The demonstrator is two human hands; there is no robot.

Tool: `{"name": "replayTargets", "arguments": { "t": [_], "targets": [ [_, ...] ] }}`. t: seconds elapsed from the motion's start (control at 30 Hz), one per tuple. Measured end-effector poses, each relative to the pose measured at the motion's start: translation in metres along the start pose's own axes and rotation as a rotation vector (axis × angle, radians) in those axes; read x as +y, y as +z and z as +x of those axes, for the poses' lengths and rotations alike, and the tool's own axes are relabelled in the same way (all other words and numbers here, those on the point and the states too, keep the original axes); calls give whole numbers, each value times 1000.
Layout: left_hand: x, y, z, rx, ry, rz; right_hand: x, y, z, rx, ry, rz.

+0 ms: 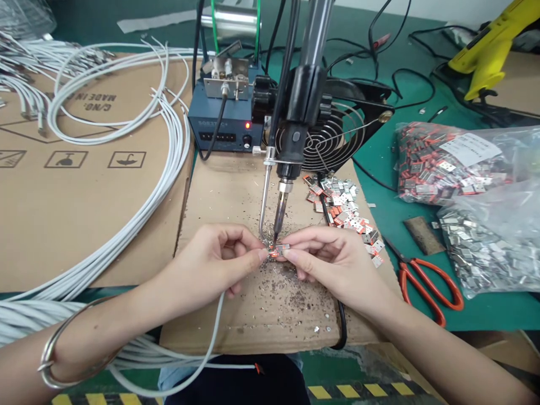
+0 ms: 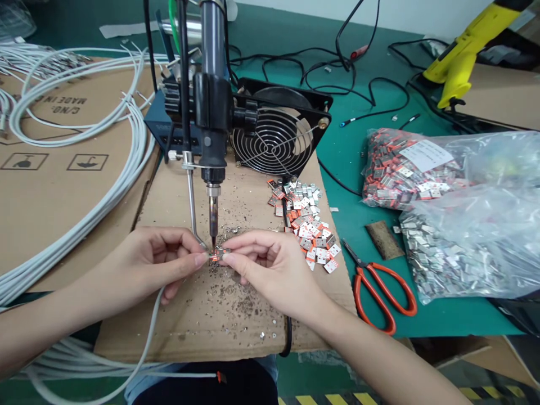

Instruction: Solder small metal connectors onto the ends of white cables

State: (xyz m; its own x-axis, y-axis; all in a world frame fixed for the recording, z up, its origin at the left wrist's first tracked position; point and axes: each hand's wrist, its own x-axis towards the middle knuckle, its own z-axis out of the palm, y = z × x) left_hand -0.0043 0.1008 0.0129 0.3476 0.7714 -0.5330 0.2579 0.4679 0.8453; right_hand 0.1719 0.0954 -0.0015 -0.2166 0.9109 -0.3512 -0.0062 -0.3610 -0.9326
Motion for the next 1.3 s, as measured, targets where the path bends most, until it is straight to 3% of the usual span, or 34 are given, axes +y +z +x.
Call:
{"name": "replayTargets", "arguments": {
  "t": [0.8,1.3],
  "targets": [
    [1,2,0,-5,15,-38,-2,1,2,6,14,2],
    [-1,1,-1,10,-19,58,4,1,0,-3,-24,-80]
  ]
}}
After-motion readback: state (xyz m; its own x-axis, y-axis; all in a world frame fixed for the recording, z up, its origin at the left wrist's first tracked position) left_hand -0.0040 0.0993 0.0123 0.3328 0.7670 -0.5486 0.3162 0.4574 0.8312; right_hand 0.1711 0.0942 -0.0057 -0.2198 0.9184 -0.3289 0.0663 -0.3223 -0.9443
